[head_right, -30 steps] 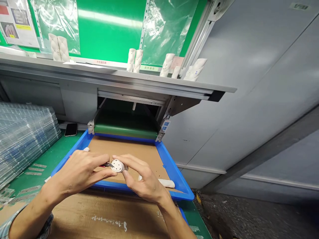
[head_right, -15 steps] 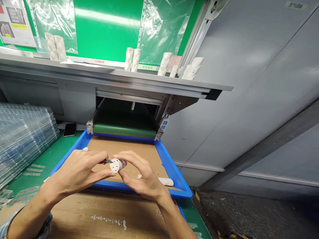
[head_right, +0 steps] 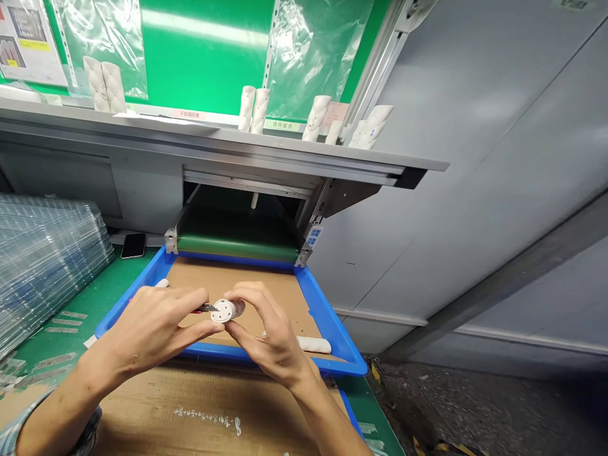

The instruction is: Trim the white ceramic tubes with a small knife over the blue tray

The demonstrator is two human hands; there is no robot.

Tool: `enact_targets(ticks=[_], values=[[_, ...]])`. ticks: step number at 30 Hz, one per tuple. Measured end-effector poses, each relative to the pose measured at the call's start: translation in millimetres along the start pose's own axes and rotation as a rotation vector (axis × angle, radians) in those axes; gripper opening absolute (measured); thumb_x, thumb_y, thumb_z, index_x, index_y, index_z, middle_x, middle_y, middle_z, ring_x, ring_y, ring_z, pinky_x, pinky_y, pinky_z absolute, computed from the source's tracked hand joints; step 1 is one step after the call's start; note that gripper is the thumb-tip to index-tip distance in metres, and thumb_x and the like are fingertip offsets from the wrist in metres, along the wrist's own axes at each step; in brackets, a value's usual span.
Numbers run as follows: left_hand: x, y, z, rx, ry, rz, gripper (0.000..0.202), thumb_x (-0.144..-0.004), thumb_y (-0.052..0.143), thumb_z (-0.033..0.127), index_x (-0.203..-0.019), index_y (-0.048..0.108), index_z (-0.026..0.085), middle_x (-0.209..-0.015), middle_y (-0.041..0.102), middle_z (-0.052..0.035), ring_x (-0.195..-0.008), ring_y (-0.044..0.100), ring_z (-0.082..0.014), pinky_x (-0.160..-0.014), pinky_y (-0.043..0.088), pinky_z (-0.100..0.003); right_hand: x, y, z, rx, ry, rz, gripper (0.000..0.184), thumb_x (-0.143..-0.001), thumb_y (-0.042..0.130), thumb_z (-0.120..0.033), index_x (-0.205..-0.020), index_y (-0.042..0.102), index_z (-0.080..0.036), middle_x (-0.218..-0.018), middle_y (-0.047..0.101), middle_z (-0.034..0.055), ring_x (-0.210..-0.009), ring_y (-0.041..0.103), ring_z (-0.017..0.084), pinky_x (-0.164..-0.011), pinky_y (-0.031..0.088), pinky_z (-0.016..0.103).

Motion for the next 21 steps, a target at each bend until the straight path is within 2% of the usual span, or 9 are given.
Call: enact_targets(ticks=[16, 21], values=[[-1, 1.3, 4, 0.037, 0.007, -0.040, 0.054, -0.115, 0.028, 0.061, -0.083, 0.050, 0.023, -0.071, 0.070, 0.0011, -0.061, 0.067, -0.0216, -0.057, 0.018, -0.033, 4, -1, -11, 0.152, -0.089, 0.158, 0.030, -0.100, 0.071, -0.012, -0.124, 0.059, -0.025, -0.099, 0.069, 0.0056, -0.087, 0.066, 0.024, -0.073, 0.061, 0.036], [0, 1.9, 5, 0.045, -0.013, -0.060, 0.052, -0.115, 0.030, 0.062, -0.086, 0.050, 0.023, -0.074, 0.070, 0.0011, -0.061, 0.066, -0.0216, -0.059, 0.020, -0.032, 5, -1, -16, 0.212, -0.131, 0.189, 0.030, -0.100, 0.071, -0.010, -0.125, 0.058, -0.022, -0.099, 0.068, 0.0056, -0.087, 0.063, 0.022, -0.072, 0.060, 0.034]])
Point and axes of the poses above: each hand's wrist, its own x-axis away from the middle knuckle, its own y-axis out of the palm, z = x × y, the point moved 6 cm from there along -x, towards the middle knuckle
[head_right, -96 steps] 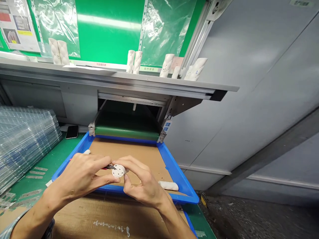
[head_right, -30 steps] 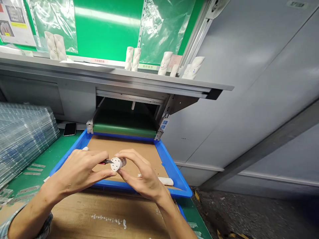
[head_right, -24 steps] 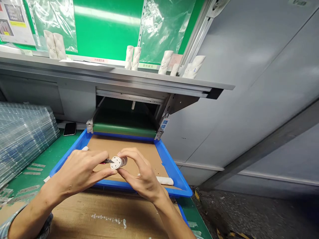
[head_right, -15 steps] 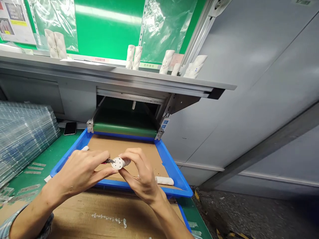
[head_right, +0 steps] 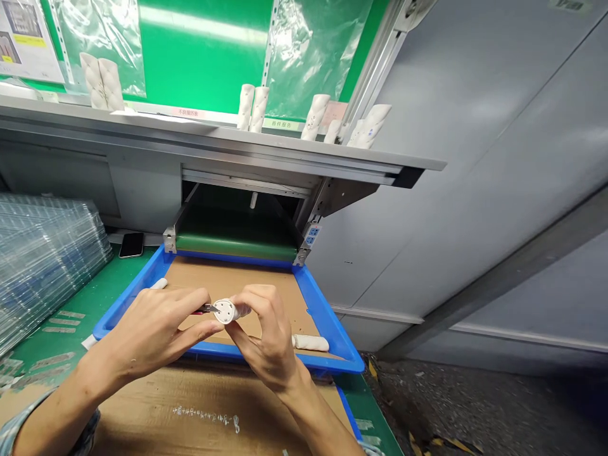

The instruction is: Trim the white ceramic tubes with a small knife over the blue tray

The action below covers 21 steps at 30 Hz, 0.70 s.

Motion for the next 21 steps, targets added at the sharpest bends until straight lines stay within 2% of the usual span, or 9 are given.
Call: enact_targets(ticks=[4, 9, 13, 18, 21], values=[[-0.6, 2.7, 1.5, 0.019, -0.005, -0.003, 0.052, -0.114, 0.030, 0.063, -0.085, 0.047, 0.024, -0.073, 0.069, 0.0012, -0.059, 0.064, -0.0209, -0.058, 0.019, -0.032, 1.3, -0.1, -2.4, 0.048, -0.010, 0.030, 0.029, -0.100, 0.070, -0.010, -0.124, 0.057, -0.023, -0.099, 0.067, 0.0055, -0.086, 0.062, 0.022, -0.073, 0.060, 0.035], [-0.7, 5.6, 6.5, 0.125, 0.023, -0.014, 0.049, -0.117, 0.027, 0.055, -0.084, 0.047, 0.024, -0.072, 0.067, 0.0018, -0.058, 0.060, -0.0192, -0.055, 0.020, -0.032, 3.1, -1.8, -4.3, 0.101, -0.029, 0.079, 0.030, -0.101, 0.069, -0.013, -0.126, 0.057, -0.023, -0.098, 0.065, 0.0055, -0.085, 0.063, 0.023, -0.070, 0.059, 0.035], [0.4, 7.4, 6.7, 0.219, 0.020, -0.024, 0.044, -0.116, 0.035, 0.054, -0.085, 0.048, 0.024, -0.073, 0.067, 0.0032, -0.059, 0.058, -0.0182, -0.056, 0.022, -0.031, 4.4, -2.4, -4.4, 0.123, -0.031, 0.102, 0.030, -0.101, 0.070, -0.014, -0.127, 0.057, -0.024, -0.098, 0.066, 0.0056, -0.085, 0.064, 0.023, -0.070, 0.059, 0.036], [-0.6, 5.5, 3.2, 0.167, -0.012, 0.031, 0.044, -0.113, 0.043, 0.056, -0.082, 0.045, 0.024, -0.071, 0.067, 0.0025, -0.058, 0.057, -0.0186, -0.055, 0.019, -0.030, 4.3, -1.7, -5.0, 0.142, -0.038, 0.091, 0.031, -0.100, 0.068, -0.012, -0.126, 0.057, -0.025, -0.099, 0.067, 0.0057, -0.084, 0.065, 0.023, -0.071, 0.059, 0.037], [-1.3, 6.8, 1.9, 0.185, -0.012, 0.008, 0.046, -0.112, 0.044, 0.057, -0.080, 0.046, 0.024, -0.069, 0.066, 0.0024, -0.056, 0.056, -0.0179, -0.055, 0.019, -0.030, 3.4, -1.3, -5.9, 0.135, -0.050, 0.087, 0.031, -0.099, 0.068, -0.009, -0.125, 0.057, -0.023, -0.099, 0.067, 0.0063, -0.085, 0.065, 0.023, -0.072, 0.060, 0.037]])
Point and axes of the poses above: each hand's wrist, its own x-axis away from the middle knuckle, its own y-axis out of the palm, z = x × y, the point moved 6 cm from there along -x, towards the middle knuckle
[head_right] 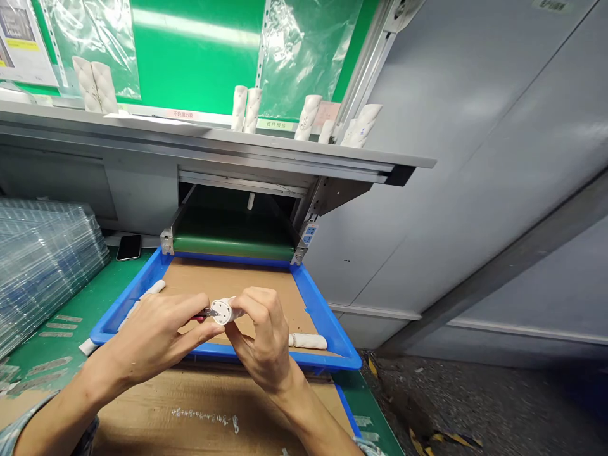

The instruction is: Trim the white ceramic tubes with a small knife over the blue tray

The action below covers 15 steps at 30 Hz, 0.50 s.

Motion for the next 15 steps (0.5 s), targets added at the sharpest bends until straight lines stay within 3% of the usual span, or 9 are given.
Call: enact_targets(ticks=[7, 12, 15], values=[[1, -3.0, 0, 0.170, -0.010, -0.082, 0.036, -0.109, 0.057, 0.047, -0.083, 0.060, 0.024, -0.063, 0.059, 0.0067, -0.054, 0.045, -0.0133, -0.057, 0.021, -0.029, -2, 1, 0, -0.037, 0.015, 0.003, 0.033, -0.099, 0.069, -0.008, -0.126, 0.058, -0.024, -0.098, 0.068, 0.0058, -0.085, 0.066, 0.023, -0.072, 0.061, 0.036], [3, -13.6, -11, 0.312, -0.051, 0.012, 0.029, -0.103, 0.069, 0.044, -0.085, 0.063, 0.022, -0.065, 0.057, 0.0074, -0.057, 0.041, -0.0108, -0.055, 0.026, -0.025, -2, 2, 0, -0.165, 0.063, -0.071, 0.036, -0.100, 0.070, -0.009, -0.132, 0.058, -0.021, -0.105, 0.069, 0.0085, -0.097, 0.069, 0.024, -0.081, 0.064, 0.035], [3, -15.2, -13, 0.378, 0.016, 0.025, 0.027, -0.102, 0.071, 0.044, -0.089, 0.066, 0.021, -0.069, 0.061, 0.0066, -0.058, 0.042, -0.0099, -0.054, 0.029, -0.023, -1, 4, -4, -0.266, 0.065, -0.147, 0.040, -0.101, 0.068, -0.009, -0.139, 0.058, -0.020, -0.116, 0.070, 0.0118, -0.108, 0.071, 0.025, -0.091, 0.065, 0.037]])
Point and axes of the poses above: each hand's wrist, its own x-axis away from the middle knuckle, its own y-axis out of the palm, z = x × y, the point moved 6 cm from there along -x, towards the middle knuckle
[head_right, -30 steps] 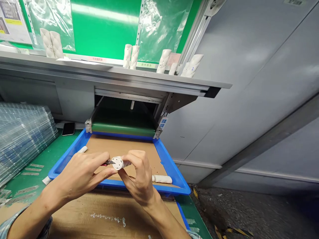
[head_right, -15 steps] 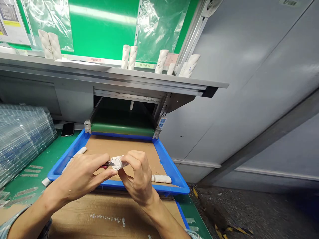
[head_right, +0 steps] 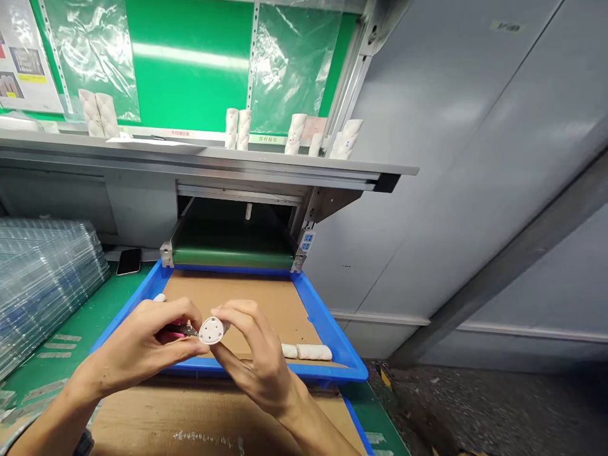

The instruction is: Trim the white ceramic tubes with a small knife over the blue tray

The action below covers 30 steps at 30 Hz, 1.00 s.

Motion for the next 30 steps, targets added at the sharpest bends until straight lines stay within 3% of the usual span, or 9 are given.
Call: enact_targets(ticks=[6, 11, 17, 22, 26, 30], values=[[4, -2.6, 18, -0.050, 0.267, 0.046, 0.046, -0.103, 0.069, 0.055, -0.076, 0.059, 0.019, -0.062, 0.059, 0.0055, -0.053, 0.042, -0.0086, -0.053, 0.030, -0.025, -3, -2, -14, -0.080, -0.026, -0.090, 0.047, -0.101, 0.068, -0.015, -0.147, 0.057, -0.019, -0.119, 0.071, 0.0138, -0.105, 0.075, 0.025, -0.088, 0.068, 0.035], [10, -0.2, 31, -0.046, 0.344, 0.049, 0.044, -0.105, 0.067, 0.053, -0.078, 0.055, 0.021, -0.061, 0.059, 0.0060, -0.053, 0.048, -0.0088, -0.054, 0.033, -0.026, -5, -4, -26, -0.090, -0.070, -0.117, 0.047, -0.105, 0.065, -0.022, -0.150, 0.054, -0.019, -0.118, 0.071, 0.0149, -0.103, 0.076, 0.025, -0.088, 0.068, 0.036], [8, 3.5, 33, -0.137, 0.321, 0.080, 0.042, -0.105, 0.068, 0.051, -0.079, 0.054, 0.021, -0.068, 0.063, 0.0044, -0.057, 0.053, -0.0101, -0.055, 0.033, -0.028, 1, 0, -19, -0.065, 0.021, -0.089, 0.045, -0.112, 0.059, -0.031, -0.156, 0.054, -0.023, -0.119, 0.065, 0.0124, -0.105, 0.073, 0.023, -0.091, 0.067, 0.033], [2, -11.0, 21, -0.199, 0.172, 0.108, 0.019, -0.115, 0.048, 0.030, -0.115, 0.066, 0.024, -0.095, 0.075, 0.0003, -0.081, 0.070, -0.0139, -0.071, 0.048, -0.024, 0, -4, -2, -0.083, 0.148, -0.037, 0.046, -0.105, 0.066, -0.012, -0.148, 0.063, -0.026, -0.120, 0.065, 0.0084, -0.110, 0.071, 0.021, -0.098, 0.065, 0.032], [4, -17.5, 14, -0.262, 0.156, 0.153, 0.025, -0.116, 0.045, 0.027, -0.134, 0.063, 0.028, -0.116, 0.079, -0.0005, -0.098, 0.076, -0.0156, -0.082, 0.052, -0.024, -1, -5, 6, -0.128, 0.169, -0.019, 0.044, -0.102, 0.066, -0.007, -0.143, 0.063, -0.024, -0.129, 0.072, 0.0100, -0.124, 0.070, 0.023, -0.108, 0.062, 0.037], [6, -13.8, 12, -0.334, 0.117, 0.113, 0.032, -0.117, 0.042, 0.032, -0.142, 0.062, 0.032, -0.115, 0.078, -0.0015, -0.091, 0.075, -0.0177, -0.081, 0.053, -0.028, 1, -5, 9, -0.093, 0.175, -0.019, 0.044, -0.103, 0.067, -0.008, -0.144, 0.064, -0.024, -0.131, 0.073, 0.0109, -0.126, 0.070, 0.024, -0.109, 0.063, 0.040]])
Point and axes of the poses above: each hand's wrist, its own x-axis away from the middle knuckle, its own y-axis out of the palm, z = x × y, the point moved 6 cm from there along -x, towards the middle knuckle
